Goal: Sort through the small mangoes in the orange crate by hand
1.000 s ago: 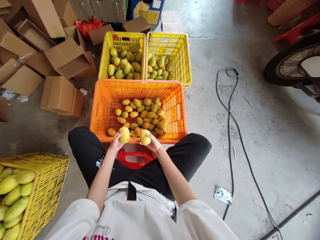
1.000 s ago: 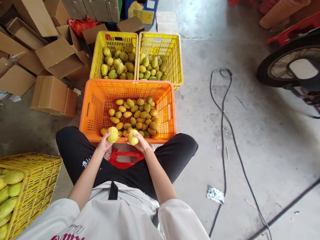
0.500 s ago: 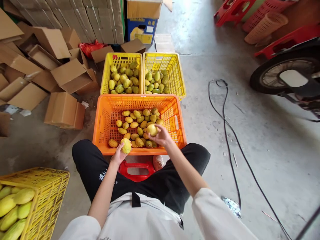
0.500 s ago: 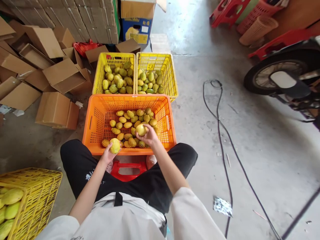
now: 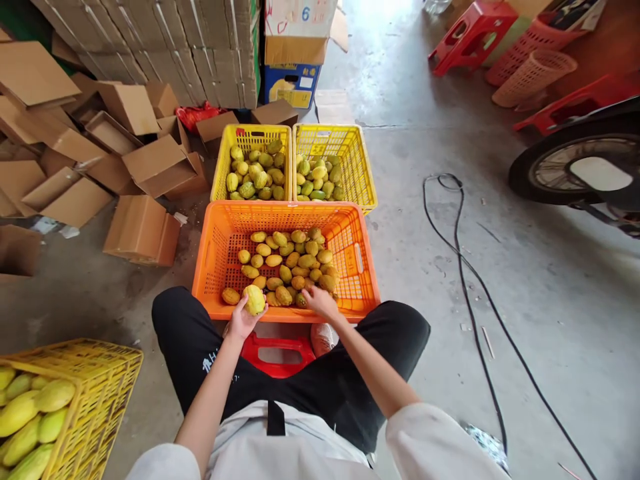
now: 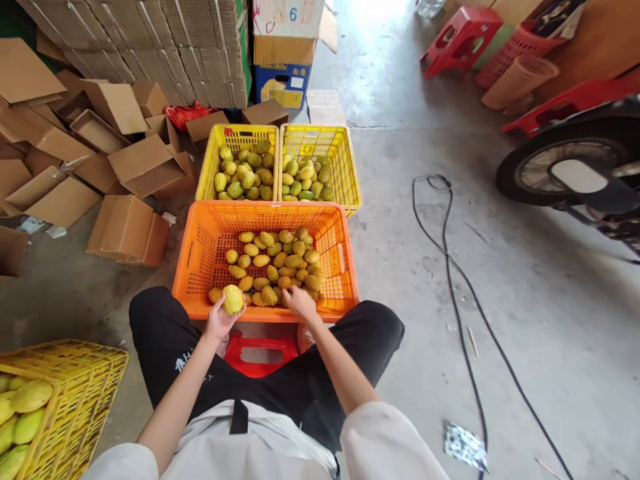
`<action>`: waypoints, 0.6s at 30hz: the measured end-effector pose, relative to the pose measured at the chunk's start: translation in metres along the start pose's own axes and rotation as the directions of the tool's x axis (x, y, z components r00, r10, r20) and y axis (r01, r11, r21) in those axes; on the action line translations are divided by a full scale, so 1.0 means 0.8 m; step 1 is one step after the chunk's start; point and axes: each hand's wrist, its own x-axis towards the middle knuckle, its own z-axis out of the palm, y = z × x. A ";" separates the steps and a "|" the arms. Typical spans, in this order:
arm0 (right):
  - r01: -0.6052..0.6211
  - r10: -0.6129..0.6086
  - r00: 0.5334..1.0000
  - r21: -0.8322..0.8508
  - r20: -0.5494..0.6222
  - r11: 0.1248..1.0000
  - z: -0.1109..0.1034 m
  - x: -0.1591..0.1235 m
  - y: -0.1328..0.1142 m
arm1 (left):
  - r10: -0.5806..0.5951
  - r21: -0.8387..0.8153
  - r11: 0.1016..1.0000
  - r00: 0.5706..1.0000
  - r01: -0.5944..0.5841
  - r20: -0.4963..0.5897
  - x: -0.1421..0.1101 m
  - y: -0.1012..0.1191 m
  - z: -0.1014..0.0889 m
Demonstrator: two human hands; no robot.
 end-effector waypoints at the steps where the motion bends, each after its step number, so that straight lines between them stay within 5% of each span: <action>1: -0.005 0.006 1.000 -0.171 0.004 0.985 0.012 -0.013 0.021 | 0.009 -0.018 1.000 1.000 -0.010 -0.024 0.002 0.001 0.006; 5: 0.104 -0.133 0.991 -0.499 -0.022 0.860 0.029 -0.026 0.061 | 0.067 -0.029 0.997 0.996 -0.069 -0.065 0.036 0.033 0.077; 9: 0.116 -0.185 0.981 -0.573 -0.065 0.811 0.031 -0.021 0.061 | 0.262 -0.026 0.965 0.952 -0.262 0.156 0.092 0.114 0.197; 12: 0.121 -0.204 0.976 -0.591 -0.076 0.798 0.033 -0.025 0.061 | 0.302 0.072 0.943 0.926 -0.325 0.226 0.124 0.169 0.256; 15: 0.120 -0.197 0.978 -0.584 -0.071 0.803 0.034 -0.027 0.061 | 0.246 0.264 0.913 0.936 -0.311 0.252 0.141 0.184 0.259; 18: 0.121 -0.189 0.980 -0.579 -0.058 0.806 0.033 -0.026 0.061 | 0.139 0.420 0.880 0.966 -0.222 0.220 0.159 0.160 0.216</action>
